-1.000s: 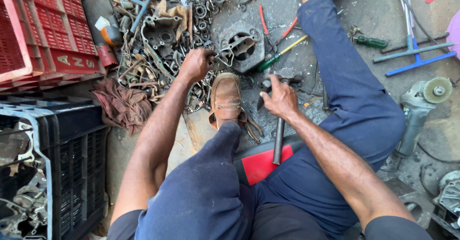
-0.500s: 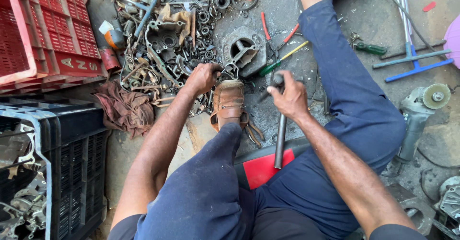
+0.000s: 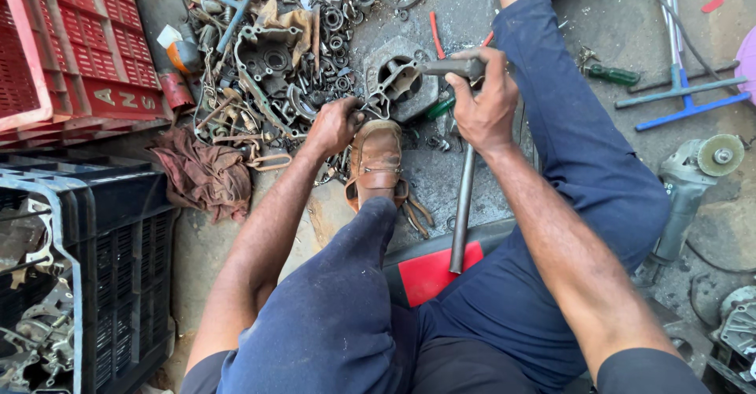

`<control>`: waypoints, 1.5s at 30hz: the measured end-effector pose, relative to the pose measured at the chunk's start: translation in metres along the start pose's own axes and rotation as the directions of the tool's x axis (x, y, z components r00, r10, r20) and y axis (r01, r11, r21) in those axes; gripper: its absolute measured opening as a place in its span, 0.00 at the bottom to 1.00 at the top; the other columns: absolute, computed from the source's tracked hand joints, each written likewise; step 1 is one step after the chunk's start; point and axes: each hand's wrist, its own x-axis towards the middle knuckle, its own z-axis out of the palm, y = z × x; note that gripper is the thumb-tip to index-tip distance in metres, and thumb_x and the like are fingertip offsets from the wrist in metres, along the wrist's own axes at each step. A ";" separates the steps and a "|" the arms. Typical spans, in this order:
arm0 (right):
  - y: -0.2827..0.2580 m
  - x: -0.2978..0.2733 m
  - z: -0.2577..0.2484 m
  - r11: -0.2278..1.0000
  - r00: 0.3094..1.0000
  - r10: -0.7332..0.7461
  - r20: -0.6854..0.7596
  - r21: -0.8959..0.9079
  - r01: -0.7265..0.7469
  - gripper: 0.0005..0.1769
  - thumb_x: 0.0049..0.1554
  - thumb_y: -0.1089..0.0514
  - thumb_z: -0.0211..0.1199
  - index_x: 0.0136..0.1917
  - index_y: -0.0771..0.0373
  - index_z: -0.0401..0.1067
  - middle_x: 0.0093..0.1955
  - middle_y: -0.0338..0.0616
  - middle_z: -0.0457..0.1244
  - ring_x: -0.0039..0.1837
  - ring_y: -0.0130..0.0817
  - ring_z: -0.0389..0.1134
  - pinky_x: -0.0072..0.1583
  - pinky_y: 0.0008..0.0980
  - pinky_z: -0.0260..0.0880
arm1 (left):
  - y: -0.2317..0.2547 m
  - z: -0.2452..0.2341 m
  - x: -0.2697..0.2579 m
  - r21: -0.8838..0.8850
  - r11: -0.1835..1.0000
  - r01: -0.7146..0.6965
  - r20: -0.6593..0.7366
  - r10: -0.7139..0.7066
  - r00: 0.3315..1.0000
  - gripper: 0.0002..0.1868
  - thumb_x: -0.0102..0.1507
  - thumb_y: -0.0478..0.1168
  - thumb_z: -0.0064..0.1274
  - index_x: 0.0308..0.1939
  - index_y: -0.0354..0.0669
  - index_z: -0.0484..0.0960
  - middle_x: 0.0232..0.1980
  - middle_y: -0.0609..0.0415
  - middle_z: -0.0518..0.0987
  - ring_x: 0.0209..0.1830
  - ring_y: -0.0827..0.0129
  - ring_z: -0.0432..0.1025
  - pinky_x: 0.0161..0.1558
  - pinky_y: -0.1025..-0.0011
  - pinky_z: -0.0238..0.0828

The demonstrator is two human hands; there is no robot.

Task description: The person sits on the floor and uses a hammer to strike a metal part held in a vise. They repeatedly adjust the part and hammer it, occasionally using pliers to grip or reposition the metal piece.

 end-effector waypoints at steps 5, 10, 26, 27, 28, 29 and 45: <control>0.005 0.001 0.005 1.000 1.000 -0.007 -0.004 -0.025 0.007 0.18 0.66 0.59 0.70 0.62 0.64 0.63 0.53 0.49 0.68 0.54 0.45 0.73 0.55 0.42 0.73 | 0.006 -0.009 0.000 0.018 1.000 -0.015 -0.007 0.015 1.000 0.14 0.67 0.40 0.51 0.53 0.38 0.81 0.50 0.38 0.82 0.52 0.43 0.76 0.52 0.52 0.71; 0.020 0.002 0.014 0.999 0.999 0.038 0.013 -0.016 -0.037 0.17 0.67 0.58 0.68 0.61 0.63 0.63 0.51 0.45 0.69 0.52 0.41 0.74 0.53 0.39 0.73 | 0.009 -0.014 -0.001 0.028 1.000 -0.009 0.023 0.008 1.000 0.13 0.67 0.40 0.51 0.52 0.37 0.81 0.50 0.37 0.82 0.52 0.43 0.76 0.52 0.52 0.71; 0.027 0.048 0.023 0.932 0.929 -0.180 0.324 -0.246 0.267 0.14 0.66 0.64 0.62 0.61 0.62 0.62 0.41 0.44 0.64 0.37 0.35 0.68 0.35 0.34 0.65 | 0.013 -0.013 -0.004 0.083 0.996 -0.014 -0.043 0.018 0.999 0.14 0.66 0.43 0.52 0.51 0.38 0.82 0.50 0.42 0.82 0.52 0.45 0.75 0.53 0.53 0.71; 0.024 0.049 0.022 0.941 0.931 -0.174 0.321 -0.225 0.254 0.14 0.66 0.64 0.63 0.62 0.62 0.61 0.41 0.44 0.64 0.38 0.35 0.68 0.35 0.34 0.65 | 0.012 -0.012 -0.004 0.077 0.997 0.009 -0.038 -0.006 0.999 0.14 0.67 0.43 0.52 0.51 0.39 0.82 0.51 0.42 0.82 0.52 0.45 0.75 0.54 0.53 0.71; 0.022 0.049 0.021 0.949 0.933 -0.168 0.318 -0.203 0.241 0.15 0.67 0.63 0.63 0.62 0.62 0.61 0.42 0.44 0.64 0.38 0.35 0.68 0.36 0.35 0.66 | 0.010 -0.011 -0.004 0.072 0.997 0.032 -0.032 -0.030 0.999 0.14 0.67 0.44 0.51 0.52 0.40 0.82 0.51 0.42 0.82 0.52 0.45 0.76 0.54 0.54 0.71; 0.021 0.049 0.020 0.957 0.935 -0.159 0.316 -0.182 0.224 0.15 0.68 0.63 0.64 0.63 0.61 0.60 0.42 0.44 0.64 0.39 0.36 0.69 0.36 0.35 0.67 | 0.009 -0.010 -0.004 0.072 0.997 0.029 -0.065 -0.025 0.998 0.15 0.68 0.44 0.50 0.53 0.39 0.81 0.52 0.41 0.81 0.53 0.46 0.75 0.55 0.54 0.71; 0.017 0.051 0.012 0.969 0.935 -0.157 0.319 -0.132 0.208 0.18 0.61 0.66 0.66 0.61 0.63 0.63 0.48 0.49 0.67 0.46 0.44 0.72 0.43 0.42 0.74 | 0.095 -0.001 0.065 -0.034 0.903 -0.428 -0.302 0.399 0.866 0.33 0.58 0.41 0.64 0.65 0.38 0.69 0.60 0.36 0.77 0.60 0.43 0.73 0.60 0.55 0.73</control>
